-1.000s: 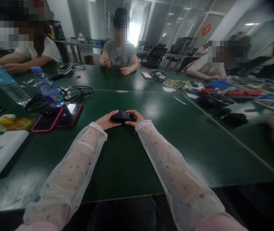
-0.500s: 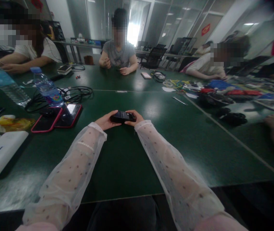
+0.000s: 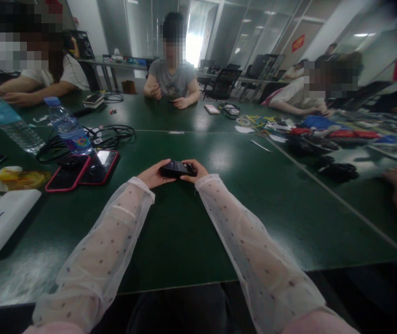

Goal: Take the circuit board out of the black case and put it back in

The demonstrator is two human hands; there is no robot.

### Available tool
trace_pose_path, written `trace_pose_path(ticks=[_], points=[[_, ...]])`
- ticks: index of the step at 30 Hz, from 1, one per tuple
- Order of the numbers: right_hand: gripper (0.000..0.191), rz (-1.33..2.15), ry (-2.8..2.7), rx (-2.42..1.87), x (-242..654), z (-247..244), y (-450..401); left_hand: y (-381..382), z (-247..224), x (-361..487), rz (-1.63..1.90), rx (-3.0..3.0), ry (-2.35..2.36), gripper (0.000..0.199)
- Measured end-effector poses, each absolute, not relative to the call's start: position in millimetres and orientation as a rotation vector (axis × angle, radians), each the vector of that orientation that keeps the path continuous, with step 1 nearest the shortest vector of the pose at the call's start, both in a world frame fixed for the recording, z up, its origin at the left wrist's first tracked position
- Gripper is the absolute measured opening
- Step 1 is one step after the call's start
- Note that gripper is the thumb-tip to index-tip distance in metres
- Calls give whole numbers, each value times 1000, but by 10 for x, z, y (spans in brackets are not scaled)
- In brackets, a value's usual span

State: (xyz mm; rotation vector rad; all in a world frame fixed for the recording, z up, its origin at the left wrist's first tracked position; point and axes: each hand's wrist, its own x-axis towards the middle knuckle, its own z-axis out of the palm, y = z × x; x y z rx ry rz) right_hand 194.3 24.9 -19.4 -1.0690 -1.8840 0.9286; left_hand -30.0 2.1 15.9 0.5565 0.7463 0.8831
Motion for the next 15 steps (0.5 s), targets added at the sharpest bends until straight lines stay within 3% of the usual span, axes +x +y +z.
trace_pose_path(ticks=[15], points=[[61, 912, -1891, -1062, 1944, -213, 262, 0, 198, -296, 890, 548, 759, 46]])
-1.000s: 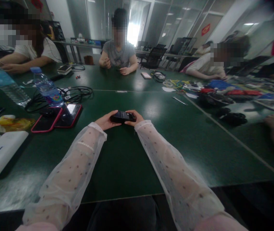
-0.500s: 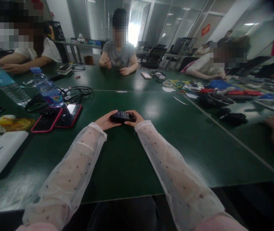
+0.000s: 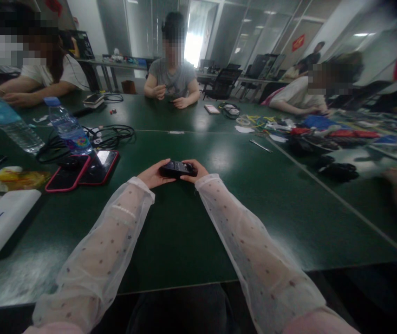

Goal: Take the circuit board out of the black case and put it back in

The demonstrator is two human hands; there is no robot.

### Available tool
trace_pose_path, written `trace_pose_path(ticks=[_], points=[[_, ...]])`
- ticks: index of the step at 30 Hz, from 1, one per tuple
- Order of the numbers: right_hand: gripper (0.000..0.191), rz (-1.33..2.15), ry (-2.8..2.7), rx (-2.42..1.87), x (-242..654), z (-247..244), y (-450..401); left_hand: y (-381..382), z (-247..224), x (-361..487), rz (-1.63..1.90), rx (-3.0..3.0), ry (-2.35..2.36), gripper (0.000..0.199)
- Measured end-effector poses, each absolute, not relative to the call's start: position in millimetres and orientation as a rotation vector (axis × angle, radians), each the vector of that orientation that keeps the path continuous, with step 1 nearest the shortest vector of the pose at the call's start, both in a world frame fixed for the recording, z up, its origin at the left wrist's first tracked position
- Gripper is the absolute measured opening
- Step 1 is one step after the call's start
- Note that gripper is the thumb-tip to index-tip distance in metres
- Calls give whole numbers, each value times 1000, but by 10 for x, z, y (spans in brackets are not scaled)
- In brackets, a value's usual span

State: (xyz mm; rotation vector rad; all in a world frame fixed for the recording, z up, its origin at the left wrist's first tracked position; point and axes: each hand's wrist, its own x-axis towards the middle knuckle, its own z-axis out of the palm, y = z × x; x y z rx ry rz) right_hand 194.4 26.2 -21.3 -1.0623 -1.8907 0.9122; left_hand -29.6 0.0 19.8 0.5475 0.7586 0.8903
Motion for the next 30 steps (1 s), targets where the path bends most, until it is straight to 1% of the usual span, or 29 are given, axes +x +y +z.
trace_pose_path(ticks=[13, 25, 30], points=[[62, 985, -1862, -963, 1939, -191, 261, -10, 212, -285, 897, 522, 774, 45], [61, 950, -1856, -1066, 1916, -181, 236, 7, 197, -307, 835, 550, 722, 55], [62, 985, -1818, -1047, 1907, -190, 253, 38, 153, -307, 838, 546, 731, 53]])
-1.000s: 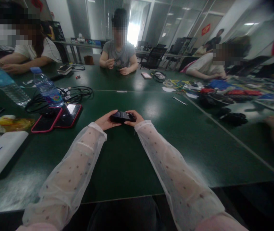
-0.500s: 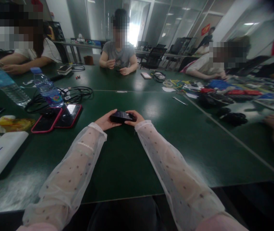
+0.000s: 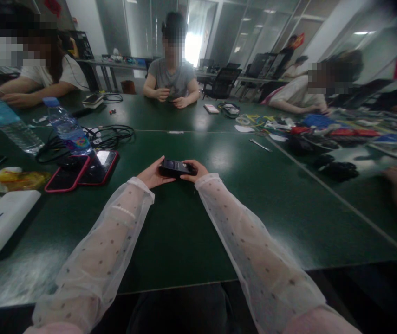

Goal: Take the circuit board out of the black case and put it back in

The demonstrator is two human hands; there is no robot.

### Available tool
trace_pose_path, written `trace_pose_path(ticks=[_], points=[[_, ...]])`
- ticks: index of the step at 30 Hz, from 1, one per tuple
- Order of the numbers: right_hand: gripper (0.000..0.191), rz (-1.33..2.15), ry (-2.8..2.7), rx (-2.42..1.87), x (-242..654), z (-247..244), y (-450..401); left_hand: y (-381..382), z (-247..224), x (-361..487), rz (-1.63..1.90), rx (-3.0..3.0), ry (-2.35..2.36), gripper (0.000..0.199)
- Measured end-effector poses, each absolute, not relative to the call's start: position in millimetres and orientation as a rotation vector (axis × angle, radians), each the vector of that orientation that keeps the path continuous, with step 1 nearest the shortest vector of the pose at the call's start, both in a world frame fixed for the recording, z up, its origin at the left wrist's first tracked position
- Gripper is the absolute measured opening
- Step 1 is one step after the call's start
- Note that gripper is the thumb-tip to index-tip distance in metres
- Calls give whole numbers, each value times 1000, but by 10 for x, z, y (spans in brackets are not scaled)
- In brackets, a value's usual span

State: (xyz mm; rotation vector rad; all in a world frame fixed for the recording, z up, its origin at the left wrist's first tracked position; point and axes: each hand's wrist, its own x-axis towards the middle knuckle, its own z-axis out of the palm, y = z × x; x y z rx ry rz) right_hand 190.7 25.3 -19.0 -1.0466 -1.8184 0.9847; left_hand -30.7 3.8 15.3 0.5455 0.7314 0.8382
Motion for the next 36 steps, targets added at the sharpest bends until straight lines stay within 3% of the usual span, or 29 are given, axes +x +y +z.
trace_pose_path(ticks=[6, 12, 19, 29, 36], points=[[64, 1009, -1782, -998, 1914, -143, 248, 49, 129, -309, 882, 516, 746, 46], [73, 1064, -1626, -957, 2017, -11, 284, 47, 141, -312, 870, 516, 641, 53], [80, 754, -1425, -1149, 2293, -2, 440, 63, 144, -314, 851, 480, 672, 56], [59, 273, -1510, -1500, 2603, -278, 575, 63, 146, -330, 811, 481, 671, 58], [59, 211, -1604, -1600, 2657, -343, 636, 60, 150, -336, 803, 498, 660, 59]])
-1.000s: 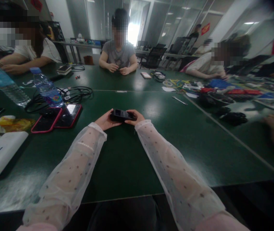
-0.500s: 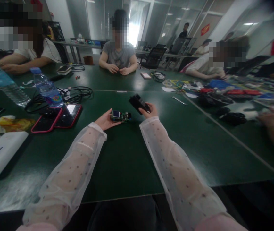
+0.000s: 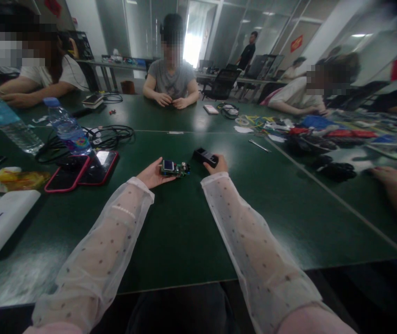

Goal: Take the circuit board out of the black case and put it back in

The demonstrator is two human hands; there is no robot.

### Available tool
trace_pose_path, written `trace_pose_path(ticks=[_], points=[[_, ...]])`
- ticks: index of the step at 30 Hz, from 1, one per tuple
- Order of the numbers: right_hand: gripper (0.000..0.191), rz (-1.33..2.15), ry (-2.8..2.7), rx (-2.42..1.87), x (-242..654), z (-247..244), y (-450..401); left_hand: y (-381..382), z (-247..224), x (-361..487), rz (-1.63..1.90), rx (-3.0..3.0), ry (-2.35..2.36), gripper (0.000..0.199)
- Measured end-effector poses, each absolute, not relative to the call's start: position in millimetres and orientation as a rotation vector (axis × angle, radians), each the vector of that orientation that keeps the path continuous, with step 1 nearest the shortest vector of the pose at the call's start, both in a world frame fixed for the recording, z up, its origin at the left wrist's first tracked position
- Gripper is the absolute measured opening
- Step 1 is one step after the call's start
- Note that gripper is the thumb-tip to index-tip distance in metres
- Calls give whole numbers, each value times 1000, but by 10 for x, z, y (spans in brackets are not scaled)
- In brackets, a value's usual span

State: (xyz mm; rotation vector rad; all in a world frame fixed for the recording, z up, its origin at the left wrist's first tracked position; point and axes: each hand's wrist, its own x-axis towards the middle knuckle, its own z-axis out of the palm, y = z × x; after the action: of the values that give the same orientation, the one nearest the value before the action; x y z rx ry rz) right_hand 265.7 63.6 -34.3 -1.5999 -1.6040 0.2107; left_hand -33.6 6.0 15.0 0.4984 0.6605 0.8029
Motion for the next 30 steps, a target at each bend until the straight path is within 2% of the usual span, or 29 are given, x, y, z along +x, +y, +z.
trace_pose_path(ticks=[30], points=[[57, 210, -1571, -1609, 2648, -345, 611, 35, 185, -319, 806, 490, 674, 57]])
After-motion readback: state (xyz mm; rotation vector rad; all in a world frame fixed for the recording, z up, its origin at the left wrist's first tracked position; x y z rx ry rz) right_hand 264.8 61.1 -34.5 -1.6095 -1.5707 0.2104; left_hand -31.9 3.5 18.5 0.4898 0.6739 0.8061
